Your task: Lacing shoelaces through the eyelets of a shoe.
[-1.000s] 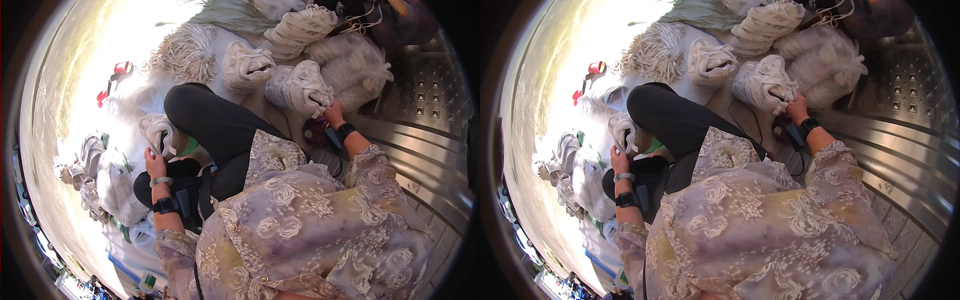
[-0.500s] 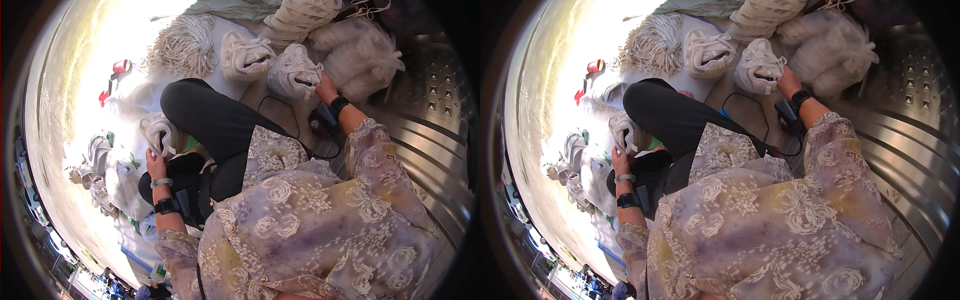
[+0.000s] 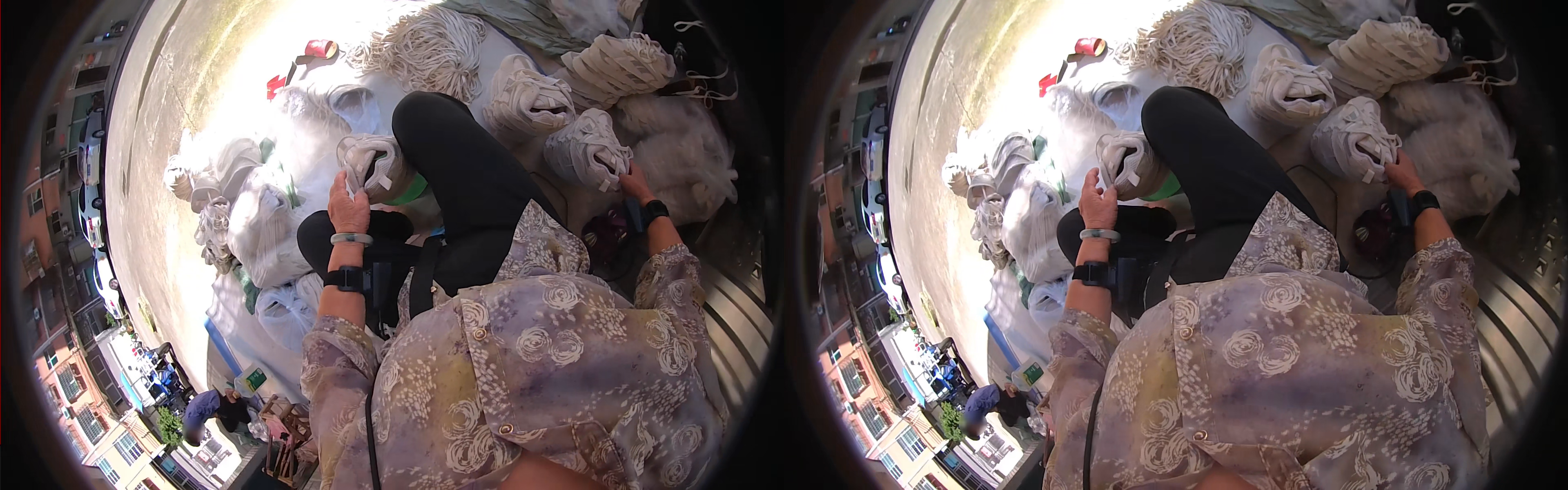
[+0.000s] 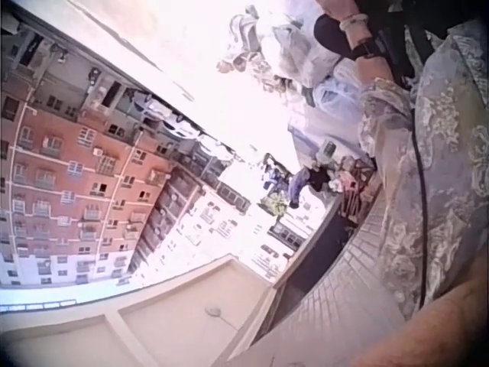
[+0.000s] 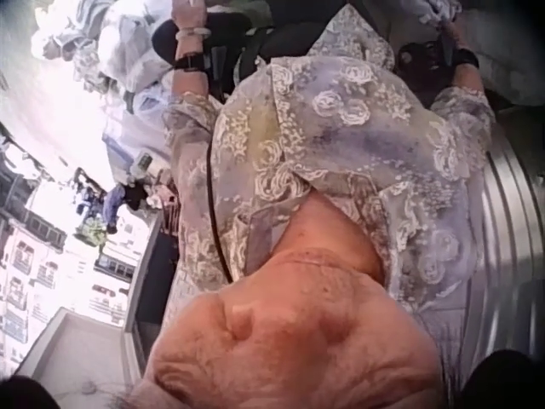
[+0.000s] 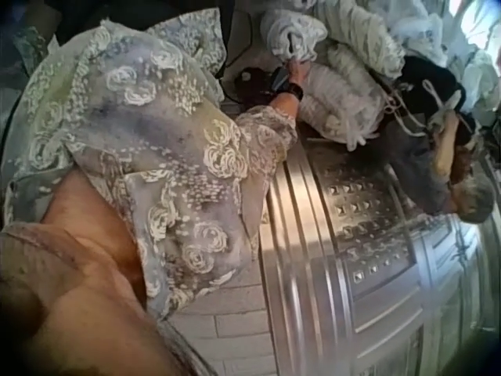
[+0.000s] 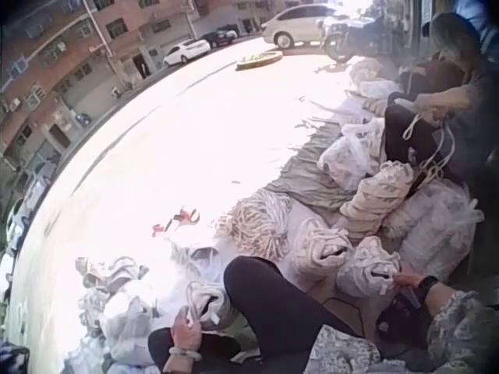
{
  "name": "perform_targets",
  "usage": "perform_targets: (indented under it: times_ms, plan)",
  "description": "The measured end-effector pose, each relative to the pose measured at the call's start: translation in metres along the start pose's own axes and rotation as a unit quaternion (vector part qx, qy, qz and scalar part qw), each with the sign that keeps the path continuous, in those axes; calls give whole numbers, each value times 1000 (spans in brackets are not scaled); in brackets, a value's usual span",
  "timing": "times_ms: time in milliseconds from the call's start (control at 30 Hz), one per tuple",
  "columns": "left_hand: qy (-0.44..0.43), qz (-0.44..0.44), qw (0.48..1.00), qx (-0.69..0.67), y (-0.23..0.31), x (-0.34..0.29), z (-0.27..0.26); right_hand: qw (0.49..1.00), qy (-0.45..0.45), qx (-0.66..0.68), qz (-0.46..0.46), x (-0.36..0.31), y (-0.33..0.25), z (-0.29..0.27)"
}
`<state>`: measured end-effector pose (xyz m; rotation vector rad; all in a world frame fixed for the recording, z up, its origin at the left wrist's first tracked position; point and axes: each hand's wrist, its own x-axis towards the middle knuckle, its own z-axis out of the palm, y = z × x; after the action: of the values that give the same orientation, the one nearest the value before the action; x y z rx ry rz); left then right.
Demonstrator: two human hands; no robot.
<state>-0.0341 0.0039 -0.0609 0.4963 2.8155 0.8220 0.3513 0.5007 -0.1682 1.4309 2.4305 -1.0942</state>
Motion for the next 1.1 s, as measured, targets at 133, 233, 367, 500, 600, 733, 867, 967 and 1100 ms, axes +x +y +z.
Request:
perform_targets:
  times_ms: [133, 233, 367, 500, 600, 733, 867, 967, 1100]
  plan:
    - [37, 108, 992, 48, 6, -6, -5, 989, -94, 110, -13, 3, -2, 0]
    - [67, 174, 977, 107, 46, -6, -3, 982, -98, 156, -47, 7, 31, -13]
    - [19, 168, 970, 174, 42, -6, -6, 948, -126, 291, 31, 6, 28, -5]
    - [7, 125, 988, 90, 16, 3, -17, 924, -159, 334, 99, -2, 9, -4]
    - [-104, 41, 994, 3, 9, 11, -21, 931, -145, 316, 112, 1, 26, -8]
    - [-77, 177, 970, 147, 40, 1, -21, 939, -103, 315, 94, 0, 38, 0]
    - [-108, 157, 962, 195, 56, 1, -21, 956, -77, 270, 79, 1, 36, 1]
    - [-93, 187, 964, 166, 58, 2, -2, 977, -47, 192, 80, -7, 37, -6]
    - [-39, 223, 969, 99, 55, -13, 2, 991, -42, 99, 75, -19, 13, -10]
